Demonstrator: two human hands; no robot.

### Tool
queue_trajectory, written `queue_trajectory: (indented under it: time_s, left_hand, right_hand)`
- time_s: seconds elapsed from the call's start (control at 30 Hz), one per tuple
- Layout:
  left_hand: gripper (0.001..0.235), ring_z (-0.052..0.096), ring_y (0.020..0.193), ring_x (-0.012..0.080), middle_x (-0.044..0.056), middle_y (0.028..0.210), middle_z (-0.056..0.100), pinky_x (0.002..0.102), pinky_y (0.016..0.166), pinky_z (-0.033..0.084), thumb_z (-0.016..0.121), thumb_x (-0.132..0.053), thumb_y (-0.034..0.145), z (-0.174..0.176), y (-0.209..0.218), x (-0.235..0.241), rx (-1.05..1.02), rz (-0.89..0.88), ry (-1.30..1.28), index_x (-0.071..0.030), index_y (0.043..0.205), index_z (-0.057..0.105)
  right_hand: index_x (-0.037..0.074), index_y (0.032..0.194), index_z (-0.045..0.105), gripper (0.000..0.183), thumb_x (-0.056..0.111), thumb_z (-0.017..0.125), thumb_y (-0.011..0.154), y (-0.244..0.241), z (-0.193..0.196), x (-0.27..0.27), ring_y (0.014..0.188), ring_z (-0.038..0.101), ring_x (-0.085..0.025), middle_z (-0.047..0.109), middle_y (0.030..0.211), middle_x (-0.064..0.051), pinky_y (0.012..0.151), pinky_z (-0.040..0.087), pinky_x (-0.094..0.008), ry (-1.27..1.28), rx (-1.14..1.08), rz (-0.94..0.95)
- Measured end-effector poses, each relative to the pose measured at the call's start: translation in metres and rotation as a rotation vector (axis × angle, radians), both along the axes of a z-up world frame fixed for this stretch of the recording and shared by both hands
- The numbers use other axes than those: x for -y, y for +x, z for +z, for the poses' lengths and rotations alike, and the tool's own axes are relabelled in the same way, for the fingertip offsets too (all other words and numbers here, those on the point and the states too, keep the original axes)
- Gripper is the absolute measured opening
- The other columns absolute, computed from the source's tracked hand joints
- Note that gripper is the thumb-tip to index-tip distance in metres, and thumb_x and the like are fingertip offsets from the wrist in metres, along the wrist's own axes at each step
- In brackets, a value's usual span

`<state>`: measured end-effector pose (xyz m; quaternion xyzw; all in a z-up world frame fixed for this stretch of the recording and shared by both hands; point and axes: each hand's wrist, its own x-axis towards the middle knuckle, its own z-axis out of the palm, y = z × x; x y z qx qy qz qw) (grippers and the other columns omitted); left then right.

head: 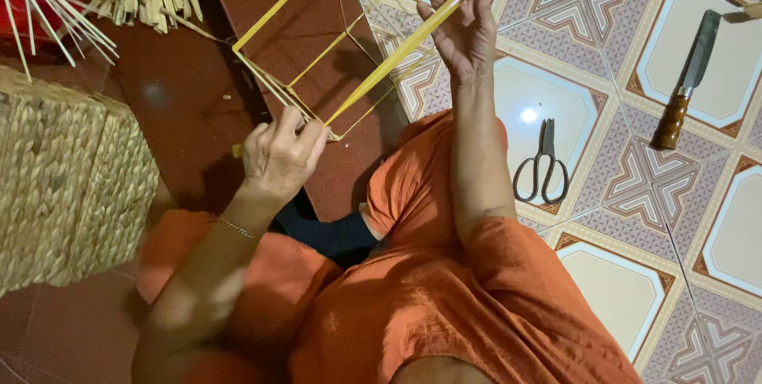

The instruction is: The person sits on the floor and weaves a thin yellow strip around the frame of a small basket. They repeatedly wrap the strip around the frame and use scissors to cut the strip at intervals.

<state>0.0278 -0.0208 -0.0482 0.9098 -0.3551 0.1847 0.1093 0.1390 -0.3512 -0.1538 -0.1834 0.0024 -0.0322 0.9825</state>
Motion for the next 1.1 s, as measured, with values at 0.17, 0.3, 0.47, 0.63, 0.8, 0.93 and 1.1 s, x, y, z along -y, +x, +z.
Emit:
queue_trajectory:
  time_s: [0.17, 0.3, 0.47, 0.63, 0.8, 0.93, 1.1]
  left_hand:
    - [0.018, 0.060, 0.059, 0.0226, 0.006, 0.083, 0.052, 0.036, 0.054, 0.048, 0.082, -0.021, 0.091, 0.006, 0.000, -0.001, -0.053, -0.010, -0.045, -0.009, 0.087, 0.069]
    - [0.021, 0.057, 0.054, 0.0181, 0.006, 0.079, 0.050, 0.034, 0.049, 0.045, 0.084, -0.020, 0.090, 0.005, 0.000, -0.001, -0.056, -0.018, -0.058, -0.008, 0.082, 0.069]
    - [0.020, 0.054, 0.053, 0.0167, 0.005, 0.078, 0.050, 0.031, 0.047, 0.043, 0.084, -0.019, 0.090, 0.003, 0.004, -0.004, -0.024, -0.024, -0.065, -0.008, 0.082, 0.070]
    - [0.021, 0.054, 0.054, 0.0160, 0.004, 0.079, 0.051, 0.031, 0.047, 0.042, 0.085, -0.020, 0.090, 0.004, 0.003, -0.005, -0.055, -0.003, -0.057, -0.009, 0.082, 0.069]
    - [0.025, 0.055, 0.056, 0.0191, 0.006, 0.081, 0.051, 0.032, 0.050, 0.043, 0.085, -0.019, 0.090, 0.005, 0.003, -0.005, -0.038, -0.018, -0.050, -0.008, 0.079, 0.066]
    - [0.024, 0.056, 0.057, 0.0214, 0.006, 0.082, 0.051, 0.034, 0.052, 0.045, 0.085, -0.020, 0.090, 0.004, 0.003, -0.005, -0.042, -0.018, -0.053, -0.009, 0.080, 0.066]
    - [0.023, 0.058, 0.058, 0.0215, 0.006, 0.083, 0.051, 0.034, 0.053, 0.047, 0.086, -0.020, 0.088, 0.001, 0.003, -0.005, -0.034, -0.014, -0.069, -0.008, 0.082, 0.067]
  right_hand:
    - [0.011, 0.120, 0.068, 0.025, 0.021, 0.076, 0.098, 0.013, -0.038, 0.005, 0.090, 0.072, -0.019, 0.074, 0.098, -0.004, 0.091, 0.059, -0.040, 0.024, 0.076, -0.076]
    - [0.008, 0.109, 0.069, 0.018, 0.018, 0.077, 0.098, 0.008, -0.058, 0.013, 0.084, 0.071, -0.018, 0.074, 0.093, -0.006, 0.084, 0.060, -0.037, -0.112, 0.040, -0.153]
    - [0.003, 0.103, 0.070, 0.022, 0.023, 0.078, 0.096, 0.002, -0.046, 0.003, 0.065, 0.067, -0.013, 0.076, 0.083, -0.011, 0.064, 0.059, -0.029, -0.412, -0.060, -0.383]
    - [0.002, 0.096, 0.068, 0.020, 0.017, 0.081, 0.099, -0.015, -0.027, -0.017, 0.070, 0.070, -0.015, 0.073, 0.082, -0.013, 0.064, 0.060, -0.031, -0.488, -0.106, -0.402]
    - [0.002, 0.097, 0.068, 0.015, 0.012, 0.079, 0.094, -0.041, -0.017, -0.037, 0.070, 0.072, -0.015, 0.074, 0.086, -0.011, 0.068, 0.063, -0.029, -0.537, -0.132, -0.194]
    - [0.001, 0.100, 0.069, 0.014, 0.010, 0.078, 0.093, -0.043, -0.012, -0.044, 0.068, 0.071, -0.015, 0.074, 0.087, -0.010, 0.065, 0.063, -0.029, -0.509, -0.126, -0.173]
    - [0.002, 0.100, 0.066, 0.016, 0.009, 0.080, 0.097, -0.049, -0.007, -0.050, 0.063, 0.065, -0.012, 0.071, 0.081, -0.009, 0.062, 0.062, -0.030, -0.613, -0.105, -0.313]
